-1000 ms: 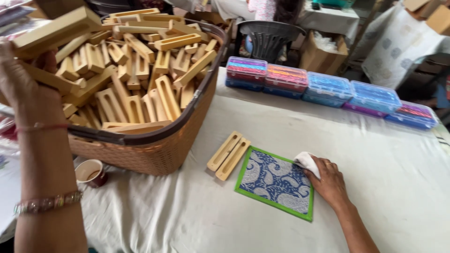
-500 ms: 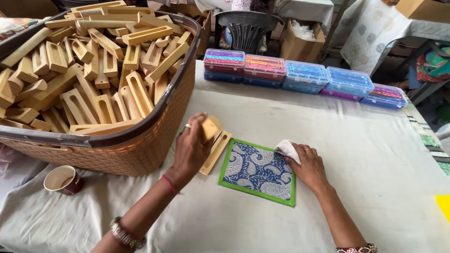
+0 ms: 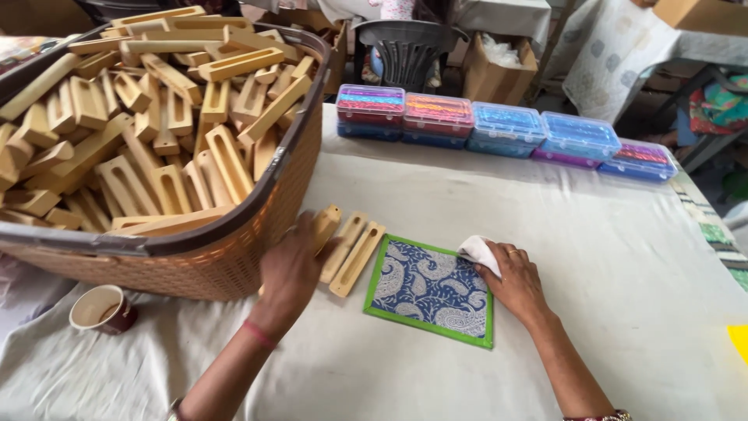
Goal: Wipe down individual wooden block components with a white cloth on a workshop table.
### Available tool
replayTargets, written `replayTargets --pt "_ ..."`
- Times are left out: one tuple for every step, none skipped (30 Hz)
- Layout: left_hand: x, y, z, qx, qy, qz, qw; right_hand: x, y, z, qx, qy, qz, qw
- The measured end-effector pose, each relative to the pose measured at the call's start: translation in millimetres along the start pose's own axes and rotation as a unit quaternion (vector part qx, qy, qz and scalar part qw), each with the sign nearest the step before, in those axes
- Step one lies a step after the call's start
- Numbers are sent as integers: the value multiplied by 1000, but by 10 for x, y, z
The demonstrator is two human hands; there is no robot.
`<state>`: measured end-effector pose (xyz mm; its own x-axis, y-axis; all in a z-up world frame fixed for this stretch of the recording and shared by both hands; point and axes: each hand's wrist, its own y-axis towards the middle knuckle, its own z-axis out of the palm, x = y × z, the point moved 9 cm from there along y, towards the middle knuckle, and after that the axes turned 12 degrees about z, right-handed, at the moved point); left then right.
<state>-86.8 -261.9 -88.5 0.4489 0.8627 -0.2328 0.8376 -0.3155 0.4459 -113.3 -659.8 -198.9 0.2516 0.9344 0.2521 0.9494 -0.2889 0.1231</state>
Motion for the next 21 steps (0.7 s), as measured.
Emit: replayTargets --pt "6 96 52 -4 1 -5 1000 -2 5 21 0 -2 -6 1000" --pt "-31 198 92 -12 10 13 1000 -38 19 58 11 -9 5 1000" --pt "-68 299 131 -21 19 32 999 -76 31 93 22 -16 16 1000" --pt "-4 360 287 -25 22 26 999 -69 21 96 21 -17 8 1000" --pt "45 426 486 1 49 29 998 -80 14 93 19 -15 10 1000" --pt "120 493 671 26 77 30 996 -68 27 93 16 -14 10 1000" --pt "189 470 758 22 80 22 996 -50 10 87 16 -14 0 1000" --pt "285 456 940 71 62 5 996 -42 18 67 9 -18 -2 1000" --pt "377 439 1123 119 43 -12 992 -39 32 47 2 -23 -4 1000" --pt "430 367 1140 114 46 -17 992 -23 40 50 0 -22 -11 1000" --pt "478 291 1217 131 7 -23 991 -45 64 70 6 -25 2 1000" --pt "497 211 1314 150 -34 -26 988 -99 56 94 13 -28 18 999" --pt "487 166 1230 149 -32 -28 988 -82 68 95 13 -27 16 999" --pt "418 123 1133 130 -26 -4 991 -102 59 107 18 -30 23 999" --pt "351 80 1039 111 -19 20 993 -122 54 121 24 -34 29 999" --pt "287 9 892 111 -20 19 993 -121 56 117 24 -35 29 999" --pt "65 -32 670 67 -34 106 992 -126 61 112 25 -35 31 999" --pt "-149 -103 432 22 -47 193 980 -124 63 115 25 -33 33 999" --pt "-345 4 -46 23 -47 193 980 -130 77 117 25 -33 33 999" --pt "-510 15 -472 60 -77 177 979 -135 77 129 27 -37 32 998" --pt "-673 -56 -903 97 -108 161 976 -141 75 143 28 -40 30 998"
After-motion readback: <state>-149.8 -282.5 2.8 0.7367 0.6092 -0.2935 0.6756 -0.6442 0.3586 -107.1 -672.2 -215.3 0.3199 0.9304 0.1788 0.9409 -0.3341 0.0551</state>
